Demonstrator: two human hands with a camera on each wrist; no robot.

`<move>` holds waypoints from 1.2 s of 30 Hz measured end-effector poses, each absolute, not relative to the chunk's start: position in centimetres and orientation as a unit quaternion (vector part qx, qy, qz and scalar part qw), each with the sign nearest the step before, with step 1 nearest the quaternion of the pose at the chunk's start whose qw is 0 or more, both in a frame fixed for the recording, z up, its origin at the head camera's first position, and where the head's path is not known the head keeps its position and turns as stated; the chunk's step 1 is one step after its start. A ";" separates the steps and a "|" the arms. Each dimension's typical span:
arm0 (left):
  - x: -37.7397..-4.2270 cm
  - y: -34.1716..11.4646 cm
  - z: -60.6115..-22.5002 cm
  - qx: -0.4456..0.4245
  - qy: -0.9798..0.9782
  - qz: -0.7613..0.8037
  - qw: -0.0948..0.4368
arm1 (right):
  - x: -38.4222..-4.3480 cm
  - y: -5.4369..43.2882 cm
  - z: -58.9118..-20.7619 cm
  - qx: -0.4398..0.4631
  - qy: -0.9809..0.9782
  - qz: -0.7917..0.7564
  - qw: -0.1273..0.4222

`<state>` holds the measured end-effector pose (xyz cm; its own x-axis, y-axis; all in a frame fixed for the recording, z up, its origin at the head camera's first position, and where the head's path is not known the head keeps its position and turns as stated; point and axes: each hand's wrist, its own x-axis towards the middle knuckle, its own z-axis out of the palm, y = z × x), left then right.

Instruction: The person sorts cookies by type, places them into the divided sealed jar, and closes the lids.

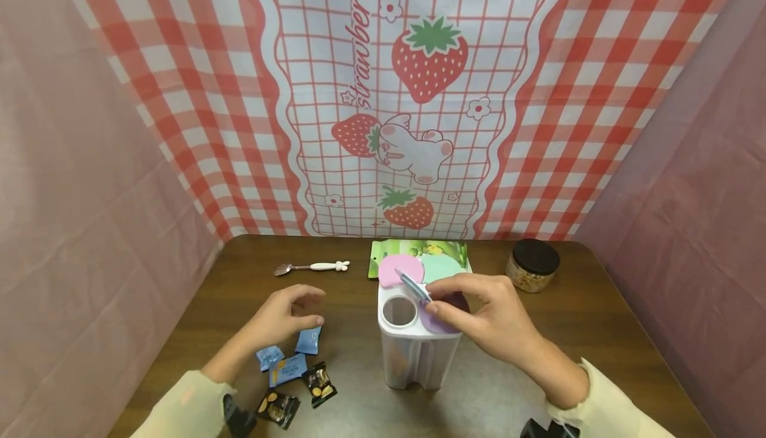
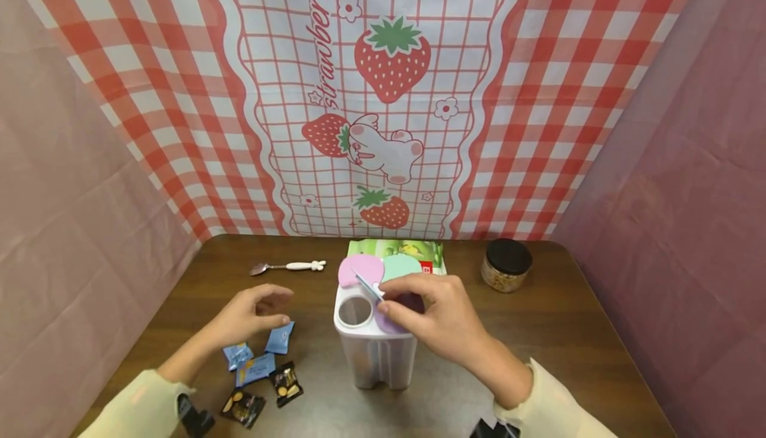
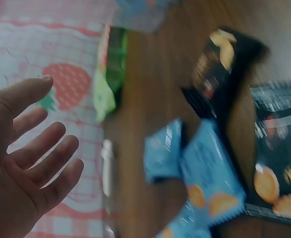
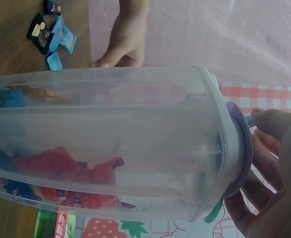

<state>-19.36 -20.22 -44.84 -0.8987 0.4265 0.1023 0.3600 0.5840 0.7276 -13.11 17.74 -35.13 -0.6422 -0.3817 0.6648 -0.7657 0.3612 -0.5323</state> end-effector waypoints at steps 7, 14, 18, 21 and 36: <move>-20.4 -21.6 -47.4 0.207 0.903 0.369 0.081 | -13.1 17.7 -35.2 0.354 -0.796 0.437 0.223; -20.8 -22.2 -49.2 0.194 0.914 0.343 0.092 | -13.2 17.6 -35.1 0.349 -0.800 0.433 0.225; -20.8 -22.2 -49.6 0.200 0.920 0.325 0.090 | -13.2 17.7 -35.0 0.351 -0.801 0.431 0.225; -20.9 -22.1 -49.9 0.199 0.927 0.305 0.086 | -13.2 17.7 -35.0 0.350 -0.802 0.433 0.217; -20.9 -21.6 -50.3 0.183 0.938 0.286 0.075 | -13.0 17.6 -34.8 0.350 -0.800 0.432 0.224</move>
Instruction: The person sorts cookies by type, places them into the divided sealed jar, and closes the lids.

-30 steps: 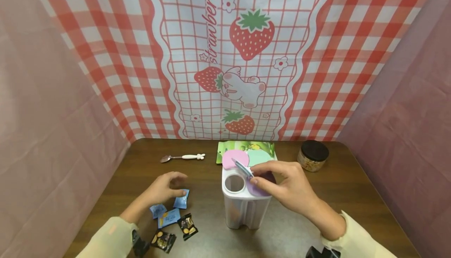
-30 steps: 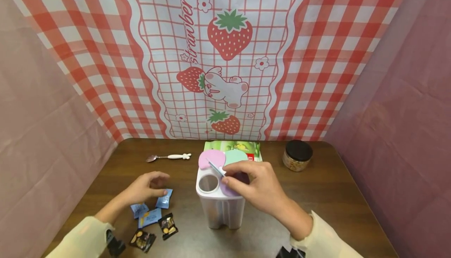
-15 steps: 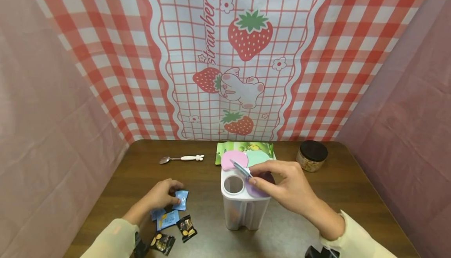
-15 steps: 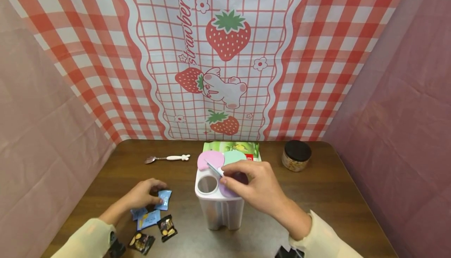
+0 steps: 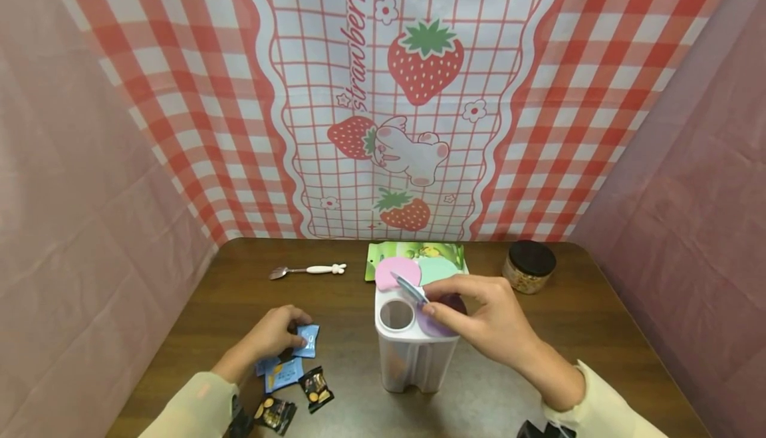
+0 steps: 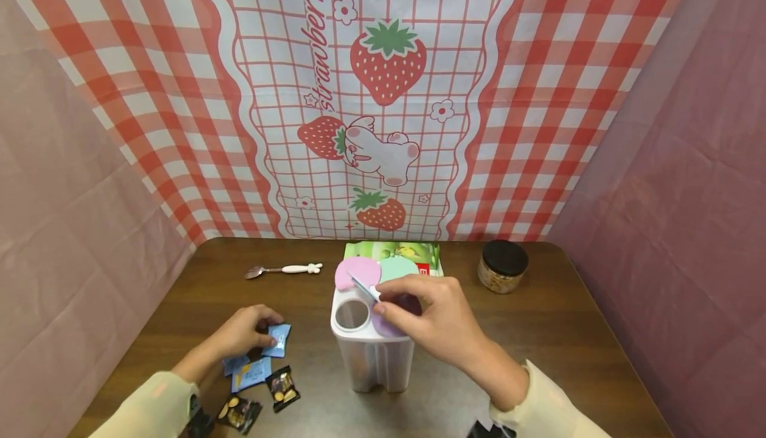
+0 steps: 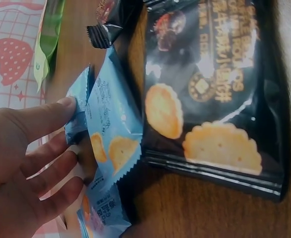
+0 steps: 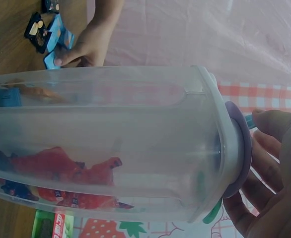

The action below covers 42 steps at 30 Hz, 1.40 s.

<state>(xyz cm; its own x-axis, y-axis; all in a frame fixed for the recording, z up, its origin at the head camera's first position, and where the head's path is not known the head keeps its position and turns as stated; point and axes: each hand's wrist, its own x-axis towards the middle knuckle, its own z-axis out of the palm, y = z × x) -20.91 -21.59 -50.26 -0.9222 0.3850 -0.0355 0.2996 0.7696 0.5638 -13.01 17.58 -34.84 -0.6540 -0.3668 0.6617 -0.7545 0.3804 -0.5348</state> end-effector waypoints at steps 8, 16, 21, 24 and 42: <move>-21.2 -22.0 -50.6 0.203 0.932 0.294 0.065 | -12.9 17.7 -34.9 0.333 -0.811 0.432 0.212; -21.1 -23.0 -51.1 0.181 0.922 0.338 0.046 | -12.9 17.6 -35.3 0.340 -0.806 0.429 0.227; -21.2 -23.2 -51.0 0.127 0.921 0.366 0.045 | -12.9 17.6 -35.3 0.341 -0.806 0.428 0.227; -21.4 -23.3 -50.8 0.109 0.917 0.382 0.047 | -12.9 17.6 -35.2 0.343 -0.804 0.428 0.229; -21.0 -21.3 -46.1 0.138 0.893 0.426 -0.032 | -13.0 17.8 -35.4 0.332 -0.810 0.434 0.216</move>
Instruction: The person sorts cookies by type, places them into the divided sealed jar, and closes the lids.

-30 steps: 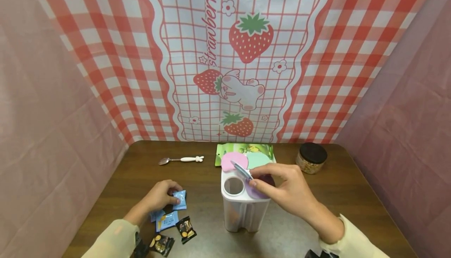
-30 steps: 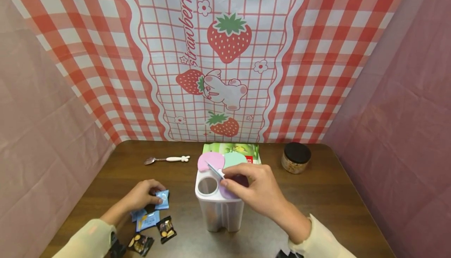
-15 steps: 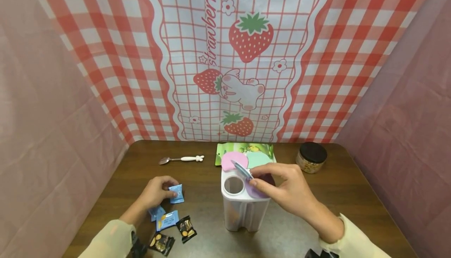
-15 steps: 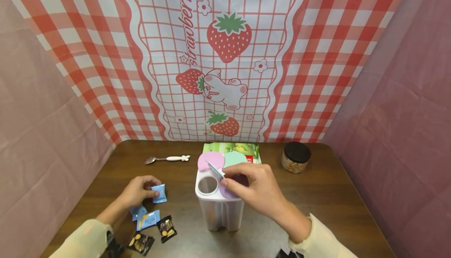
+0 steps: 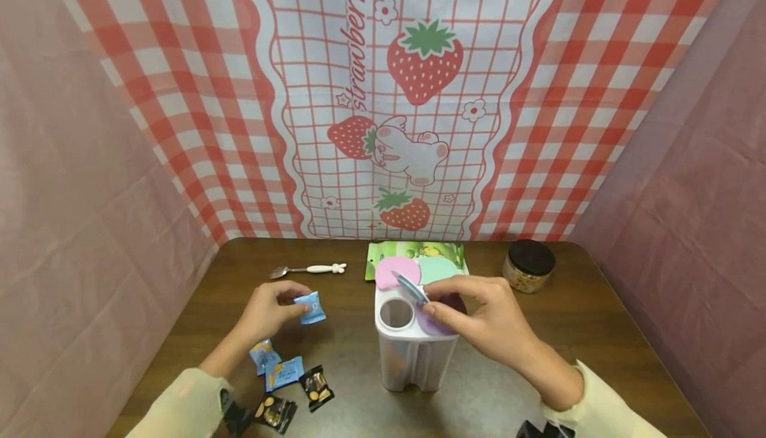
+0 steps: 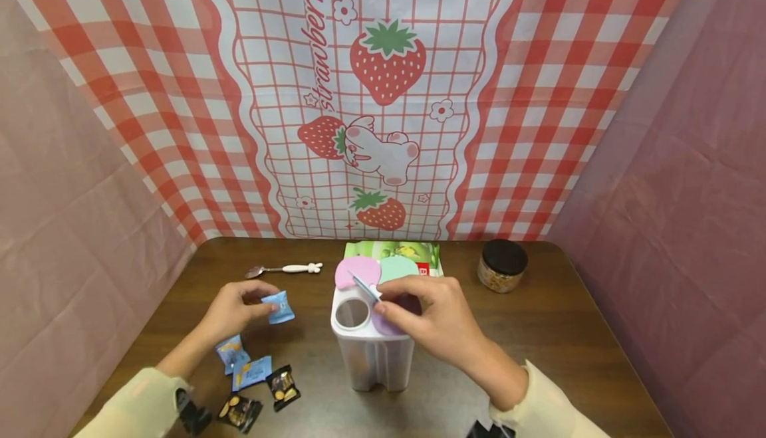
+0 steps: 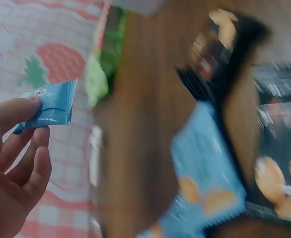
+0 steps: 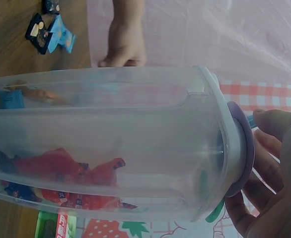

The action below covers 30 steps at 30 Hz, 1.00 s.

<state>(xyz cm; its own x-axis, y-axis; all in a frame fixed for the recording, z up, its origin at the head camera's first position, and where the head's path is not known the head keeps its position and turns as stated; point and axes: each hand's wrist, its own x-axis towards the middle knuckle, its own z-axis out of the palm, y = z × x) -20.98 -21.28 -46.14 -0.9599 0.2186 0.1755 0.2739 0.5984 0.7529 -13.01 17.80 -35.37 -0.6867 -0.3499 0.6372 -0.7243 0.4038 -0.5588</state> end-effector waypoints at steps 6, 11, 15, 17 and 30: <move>-19.6 -19.1 -43.2 -0.158 -0.866 -0.469 0.069 | -13.1 17.7 -35.3 0.336 -0.806 0.434 0.222; -18.3 -17.3 -40.8 -0.183 -0.839 -0.505 0.089 | -13.0 17.6 -35.2 0.341 -0.801 0.436 0.228; -17.6 -16.0 -39.2 -0.204 -0.818 -0.527 0.109 | -13.1 17.6 -35.2 0.345 -0.798 0.436 0.233; -17.3 -15.4 -38.6 -0.213 -0.806 -0.539 0.119 | -13.0 17.6 -35.2 0.344 -0.799 0.436 0.231; -15.7 -12.2 -35.4 -0.275 -0.743 -0.600 0.108 | -12.9 17.6 -35.1 0.327 -0.813 0.433 0.209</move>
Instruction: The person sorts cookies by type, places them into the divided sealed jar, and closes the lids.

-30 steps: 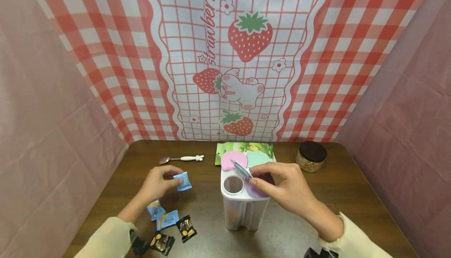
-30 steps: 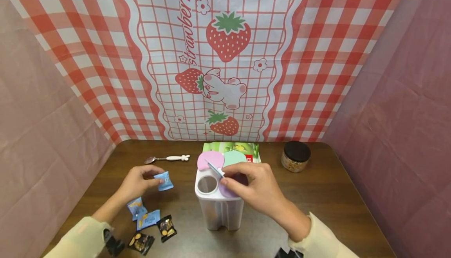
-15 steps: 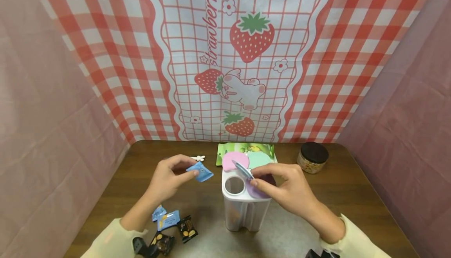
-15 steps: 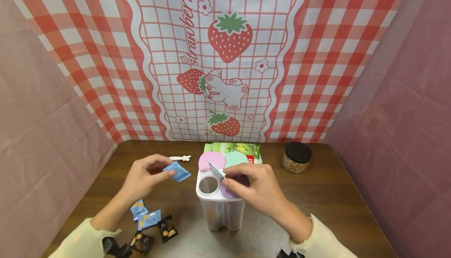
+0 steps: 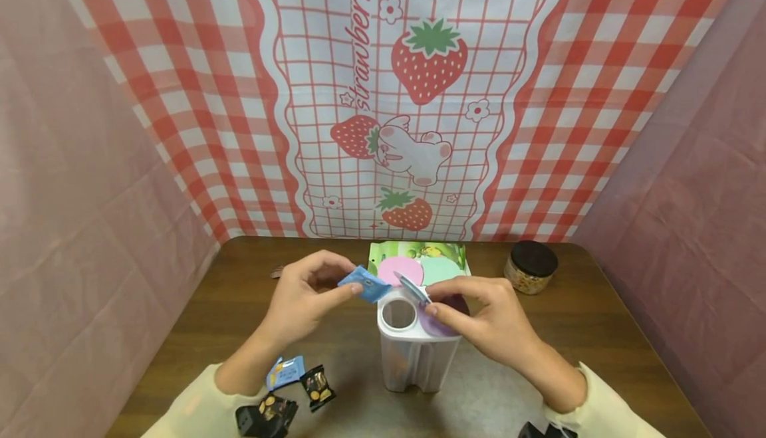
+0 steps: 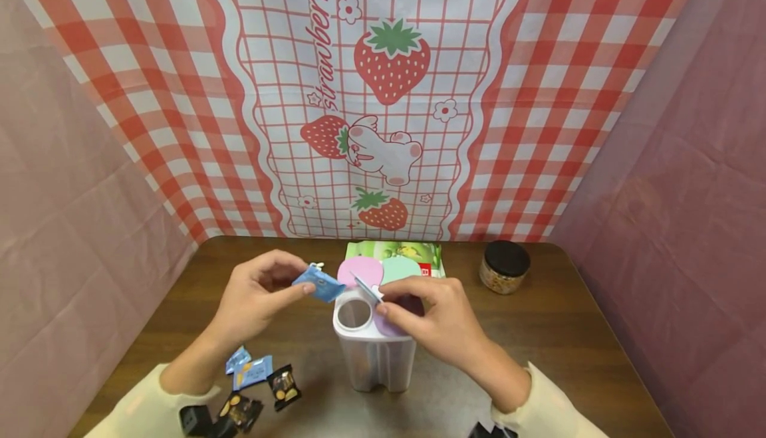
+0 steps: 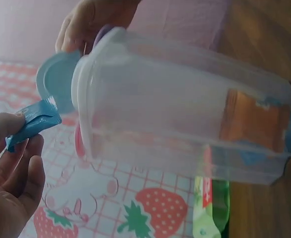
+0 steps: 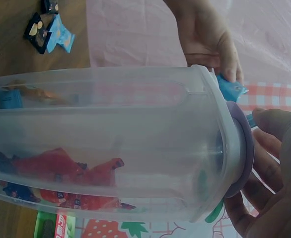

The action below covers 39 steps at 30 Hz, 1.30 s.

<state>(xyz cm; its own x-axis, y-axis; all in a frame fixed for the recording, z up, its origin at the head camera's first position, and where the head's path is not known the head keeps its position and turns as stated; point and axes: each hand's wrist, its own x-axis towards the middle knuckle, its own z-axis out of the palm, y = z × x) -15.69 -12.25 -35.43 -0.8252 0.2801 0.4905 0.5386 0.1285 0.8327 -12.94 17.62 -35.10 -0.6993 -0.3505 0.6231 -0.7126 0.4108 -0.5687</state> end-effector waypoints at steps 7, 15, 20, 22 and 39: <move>-15.1 -10.8 -35.0 -0.292 -0.745 -0.593 0.093 | -13.0 17.7 -35.3 0.331 -0.809 0.437 0.210; -15.3 -9.8 -35.3 -0.309 -0.754 -0.575 0.080 | -13.0 17.7 -35.1 0.331 -0.811 0.439 0.201; -15.1 -9.2 -35.4 -0.332 -0.766 -0.544 0.091 | -13.2 17.8 -35.3 0.340 -0.805 0.439 0.209; -15.0 -9.1 -35.5 -0.342 -0.769 -0.531 0.103 | -13.2 17.8 -35.4 0.343 -0.803 0.438 0.213; -14.6 -8.7 -35.6 -0.379 -0.815 -0.426 0.100 | -13.1 17.8 -35.3 0.354 -0.795 0.440 0.220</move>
